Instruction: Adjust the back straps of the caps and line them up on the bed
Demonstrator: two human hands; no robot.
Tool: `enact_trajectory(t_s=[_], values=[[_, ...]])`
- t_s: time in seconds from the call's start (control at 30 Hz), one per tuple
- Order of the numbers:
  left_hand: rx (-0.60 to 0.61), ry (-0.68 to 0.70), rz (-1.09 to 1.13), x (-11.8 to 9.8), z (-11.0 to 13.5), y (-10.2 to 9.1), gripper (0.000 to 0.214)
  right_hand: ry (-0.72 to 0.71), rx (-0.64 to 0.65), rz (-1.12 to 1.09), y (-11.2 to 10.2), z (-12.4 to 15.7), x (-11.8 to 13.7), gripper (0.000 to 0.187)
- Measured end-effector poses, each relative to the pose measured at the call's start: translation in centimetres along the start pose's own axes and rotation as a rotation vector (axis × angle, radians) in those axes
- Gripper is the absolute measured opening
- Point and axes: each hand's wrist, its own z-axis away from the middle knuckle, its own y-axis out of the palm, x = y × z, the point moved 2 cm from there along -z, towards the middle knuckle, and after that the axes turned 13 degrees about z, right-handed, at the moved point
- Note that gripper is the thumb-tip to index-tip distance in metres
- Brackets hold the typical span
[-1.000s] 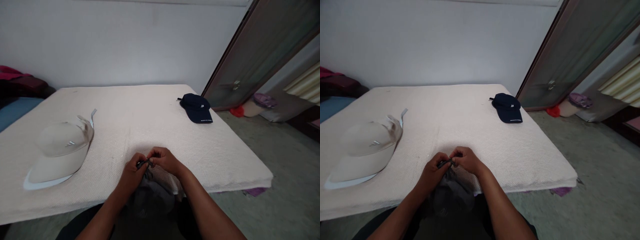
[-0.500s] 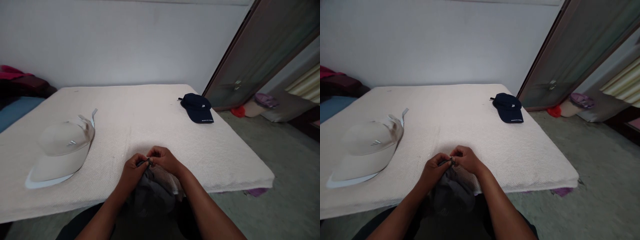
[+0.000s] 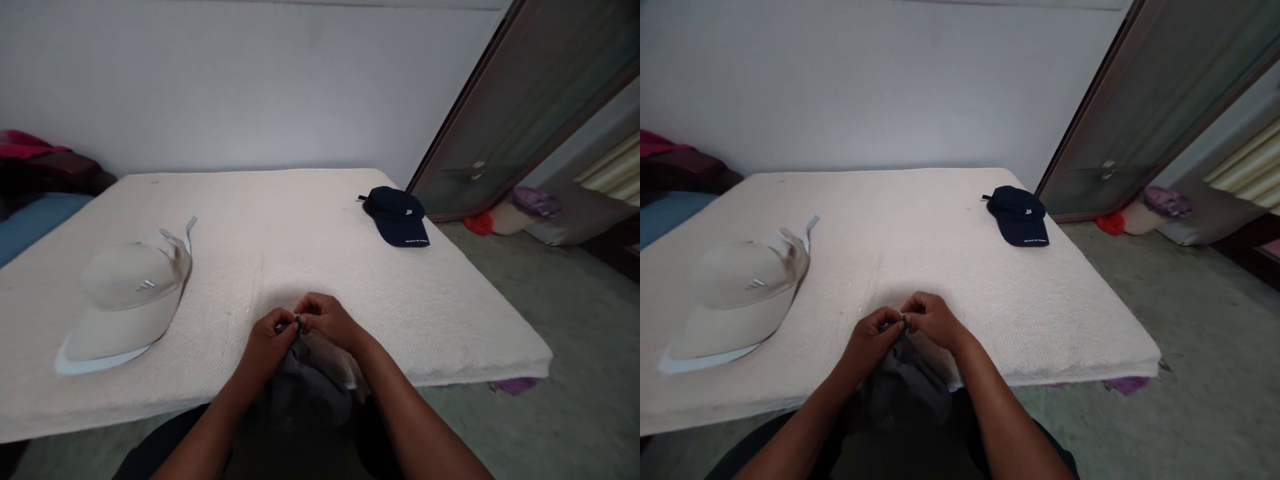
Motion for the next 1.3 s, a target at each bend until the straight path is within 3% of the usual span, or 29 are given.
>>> enact_trajectory(t_s=[0.27,0.5,0.83,1.3], values=[[0.002,0.071,-0.109,-0.1,0.2,0.1,0.015,0.003,-0.017,0.001,0.3,0.0,0.4,0.006],[-0.019,0.036,-0.113,0.1,0.0,0.1,0.013,0.003,-0.013,0.018,0.5,0.2,0.6,0.008],[-0.038,-0.222,0.173,0.7,-0.5,0.2,0.009,-0.088,0.005,0.425,-0.4,0.7,1.1,0.018],[0.022,-0.366,0.48,0.8,0.0,0.5,0.011,-0.092,0.063,0.476,-0.7,0.8,1.7,0.016]])
